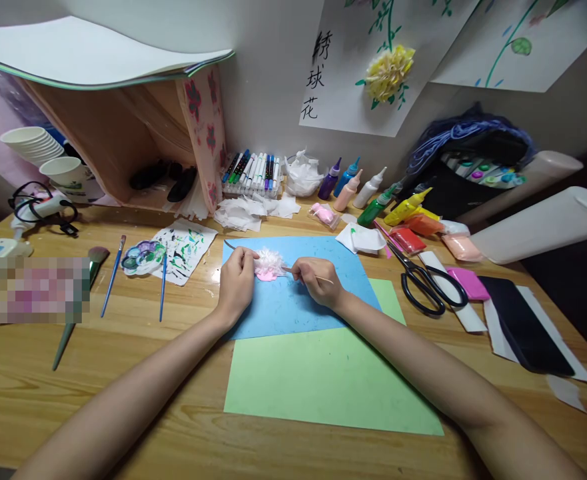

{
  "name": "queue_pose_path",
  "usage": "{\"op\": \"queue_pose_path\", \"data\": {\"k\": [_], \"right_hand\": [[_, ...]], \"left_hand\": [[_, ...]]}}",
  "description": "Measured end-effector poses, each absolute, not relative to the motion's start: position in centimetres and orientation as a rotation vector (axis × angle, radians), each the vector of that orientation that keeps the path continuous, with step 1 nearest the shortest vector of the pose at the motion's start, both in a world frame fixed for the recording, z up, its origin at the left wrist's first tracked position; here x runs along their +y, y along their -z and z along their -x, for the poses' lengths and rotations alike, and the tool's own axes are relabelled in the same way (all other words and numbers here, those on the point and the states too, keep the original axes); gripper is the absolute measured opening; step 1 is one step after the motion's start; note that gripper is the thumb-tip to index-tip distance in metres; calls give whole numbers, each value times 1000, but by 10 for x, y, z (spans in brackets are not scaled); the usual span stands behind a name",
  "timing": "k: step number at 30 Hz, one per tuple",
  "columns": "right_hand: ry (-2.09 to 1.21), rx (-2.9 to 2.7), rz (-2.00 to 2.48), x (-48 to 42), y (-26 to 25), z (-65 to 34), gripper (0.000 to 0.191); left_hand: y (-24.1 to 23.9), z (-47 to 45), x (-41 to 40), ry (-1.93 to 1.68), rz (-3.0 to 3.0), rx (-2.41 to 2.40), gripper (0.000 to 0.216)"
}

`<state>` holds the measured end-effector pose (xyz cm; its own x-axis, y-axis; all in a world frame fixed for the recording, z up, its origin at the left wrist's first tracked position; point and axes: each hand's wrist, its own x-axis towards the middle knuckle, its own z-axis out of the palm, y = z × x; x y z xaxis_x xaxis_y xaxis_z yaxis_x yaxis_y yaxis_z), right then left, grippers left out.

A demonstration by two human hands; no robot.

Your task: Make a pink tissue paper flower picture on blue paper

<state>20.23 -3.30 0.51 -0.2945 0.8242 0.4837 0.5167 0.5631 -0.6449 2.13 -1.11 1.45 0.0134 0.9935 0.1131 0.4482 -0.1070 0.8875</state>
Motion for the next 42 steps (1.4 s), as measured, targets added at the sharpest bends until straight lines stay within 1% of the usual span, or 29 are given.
{"op": "queue_pose_path", "data": {"k": [4,8,12,17,20,23,26,30,36,42], "right_hand": [[-546,-1886,1159,-31,-8,-199,51],[-607,-1828,1253,-17,-24,-188,53],[-635,-1933,1337,10,-44,-172,52],[-697,-2023,1446,42,-52,-159,53],[-786,-1993,1411,40,-55,-164,56],[-861,-1823,1358,20,-57,-177,57],[-860,-1633,1262,-8,-54,-190,55],[-787,-1652,1227,-33,-39,-200,53],[-722,-1710,1230,-37,-15,-198,49],[-656,-1702,1206,-36,-8,-196,49]], "left_hand": [[-11,-21,-8,-1057,-1589,1503,25],[-11,-21,-8,-1072,-1574,1499,26],[-12,-21,-8,-1058,-1590,1504,26],[-11,-21,-7,-1044,-1617,1505,27],[-11,-21,-7,-1049,-1611,1505,27],[-11,-21,-7,-1056,-1611,1506,27],[-10,-21,-7,-1063,-1613,1502,27],[-9,-21,-7,-1059,-1604,1504,25],[-10,-21,-8,-1066,-1610,1498,25],[-10,-21,-8,-1059,-1607,1490,24]]}}
